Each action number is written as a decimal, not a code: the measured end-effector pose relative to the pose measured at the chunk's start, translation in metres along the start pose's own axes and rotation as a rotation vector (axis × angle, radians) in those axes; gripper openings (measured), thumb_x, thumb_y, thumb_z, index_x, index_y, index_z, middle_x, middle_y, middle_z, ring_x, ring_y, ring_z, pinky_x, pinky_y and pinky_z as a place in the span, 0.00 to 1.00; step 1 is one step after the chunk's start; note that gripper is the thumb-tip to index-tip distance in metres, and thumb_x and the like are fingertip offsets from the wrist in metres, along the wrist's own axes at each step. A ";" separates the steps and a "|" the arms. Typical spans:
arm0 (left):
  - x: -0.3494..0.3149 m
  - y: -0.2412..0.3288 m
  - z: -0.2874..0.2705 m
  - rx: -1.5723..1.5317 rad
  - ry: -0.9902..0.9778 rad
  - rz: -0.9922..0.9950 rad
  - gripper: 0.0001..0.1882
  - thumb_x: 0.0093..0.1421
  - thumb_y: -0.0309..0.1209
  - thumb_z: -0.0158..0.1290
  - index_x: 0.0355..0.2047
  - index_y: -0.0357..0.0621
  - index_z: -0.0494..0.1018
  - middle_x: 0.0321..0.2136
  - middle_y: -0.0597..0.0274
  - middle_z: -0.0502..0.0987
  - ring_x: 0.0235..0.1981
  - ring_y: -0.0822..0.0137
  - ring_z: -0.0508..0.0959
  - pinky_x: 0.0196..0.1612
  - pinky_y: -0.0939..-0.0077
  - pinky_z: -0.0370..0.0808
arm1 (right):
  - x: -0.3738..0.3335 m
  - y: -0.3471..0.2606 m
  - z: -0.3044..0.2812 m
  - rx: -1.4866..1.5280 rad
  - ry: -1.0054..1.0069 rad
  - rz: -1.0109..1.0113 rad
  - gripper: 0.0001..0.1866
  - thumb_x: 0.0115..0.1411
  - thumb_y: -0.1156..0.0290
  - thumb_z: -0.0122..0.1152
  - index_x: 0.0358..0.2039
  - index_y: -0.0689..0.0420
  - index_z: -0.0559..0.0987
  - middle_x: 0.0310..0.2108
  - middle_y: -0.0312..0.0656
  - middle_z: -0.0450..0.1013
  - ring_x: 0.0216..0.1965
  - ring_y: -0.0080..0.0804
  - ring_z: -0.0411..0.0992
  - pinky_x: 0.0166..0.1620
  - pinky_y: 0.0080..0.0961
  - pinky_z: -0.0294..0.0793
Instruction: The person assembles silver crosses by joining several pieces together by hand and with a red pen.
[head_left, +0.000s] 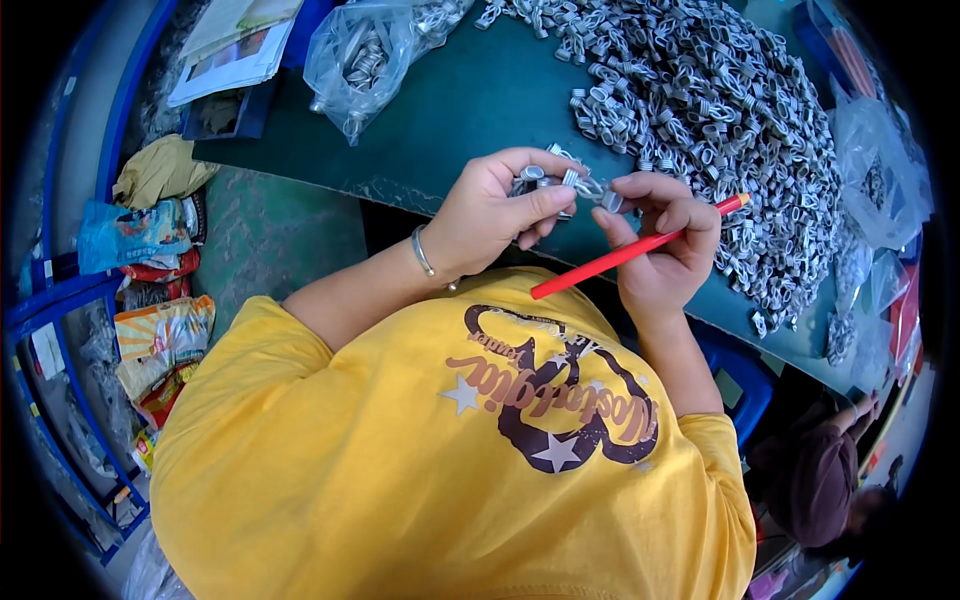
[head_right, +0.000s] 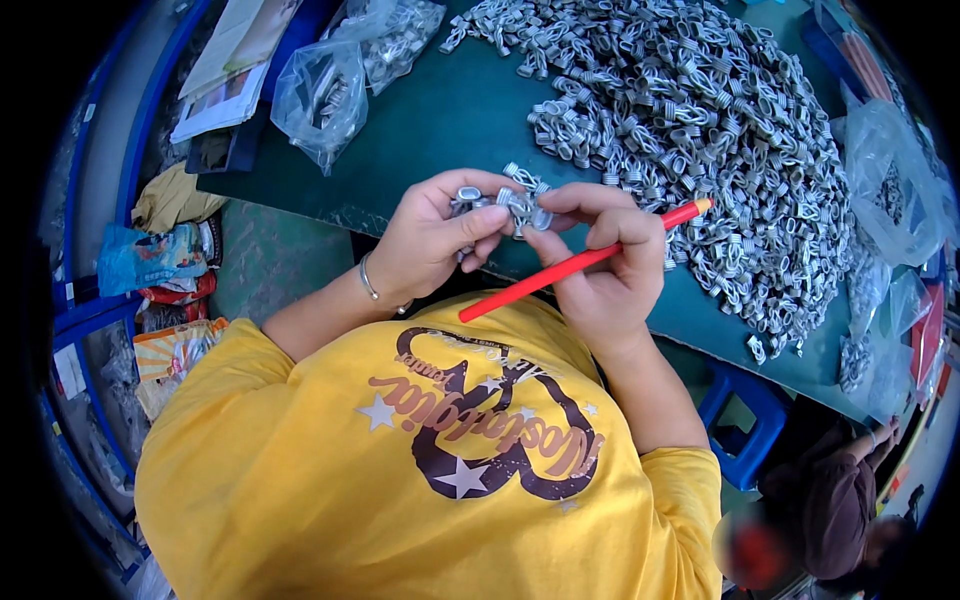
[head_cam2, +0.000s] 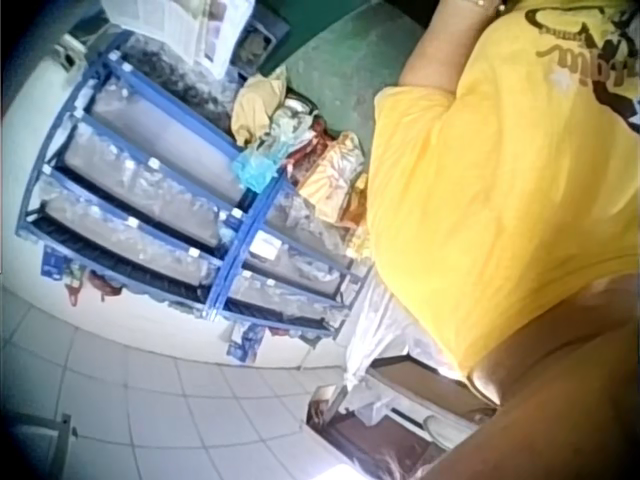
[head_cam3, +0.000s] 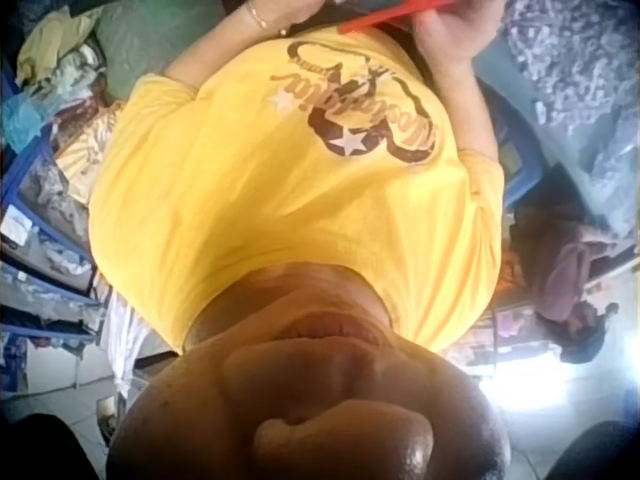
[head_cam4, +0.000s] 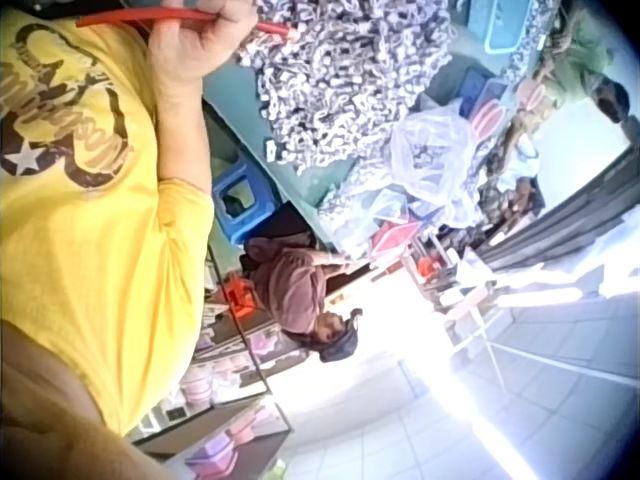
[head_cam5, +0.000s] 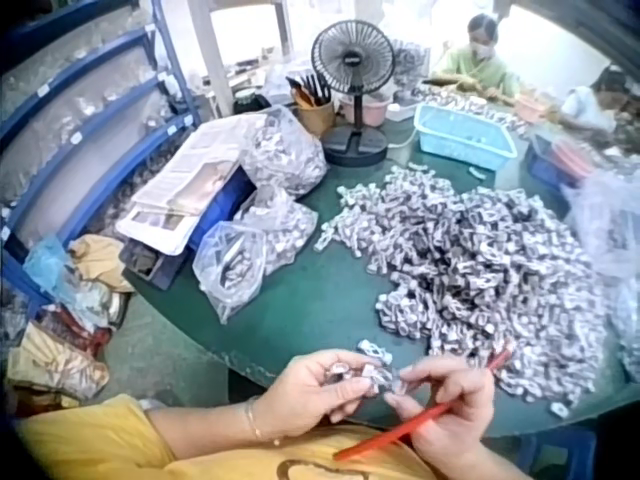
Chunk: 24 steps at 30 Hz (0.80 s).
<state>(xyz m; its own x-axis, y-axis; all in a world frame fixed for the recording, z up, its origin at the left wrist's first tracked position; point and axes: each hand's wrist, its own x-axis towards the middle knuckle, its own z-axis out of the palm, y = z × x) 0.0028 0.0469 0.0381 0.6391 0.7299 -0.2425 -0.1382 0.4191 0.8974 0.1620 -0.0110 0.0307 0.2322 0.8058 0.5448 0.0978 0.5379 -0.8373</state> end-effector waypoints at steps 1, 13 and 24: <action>0.001 -0.003 0.000 -0.132 -0.030 -0.071 0.12 0.57 0.26 0.48 0.41 0.35 0.68 0.28 0.59 0.73 0.20 0.78 0.70 0.18 0.87 0.66 | 0.001 0.001 0.002 -0.031 -0.023 -0.044 0.22 0.43 0.87 0.63 0.28 0.57 0.57 0.34 0.51 0.70 0.31 0.29 0.70 0.34 0.18 0.72; 0.007 -0.007 -0.030 -0.734 -0.020 -0.157 0.07 0.61 0.32 0.43 0.33 0.43 0.66 0.24 0.67 0.64 0.22 0.79 0.63 0.16 0.90 0.59 | -0.001 0.013 -0.010 -0.417 -0.342 0.128 0.16 0.40 0.81 0.65 0.21 0.59 0.63 0.25 0.44 0.70 0.25 0.37 0.69 0.27 0.25 0.68; 0.005 -0.004 -0.017 -0.388 0.140 -0.170 0.06 0.55 0.27 0.50 0.32 0.40 0.66 0.22 0.65 0.66 0.19 0.78 0.66 0.14 0.89 0.59 | 0.001 0.016 -0.007 -0.576 -0.325 0.063 0.13 0.42 0.82 0.60 0.22 0.58 0.64 0.23 0.43 0.69 0.22 0.42 0.68 0.24 0.30 0.67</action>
<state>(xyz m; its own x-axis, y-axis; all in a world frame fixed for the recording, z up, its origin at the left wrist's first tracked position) -0.0064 0.0581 0.0270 0.5725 0.6881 -0.4459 -0.3312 0.6916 0.6419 0.1706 -0.0034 0.0170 -0.0407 0.9136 0.4046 0.6165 0.3416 -0.7094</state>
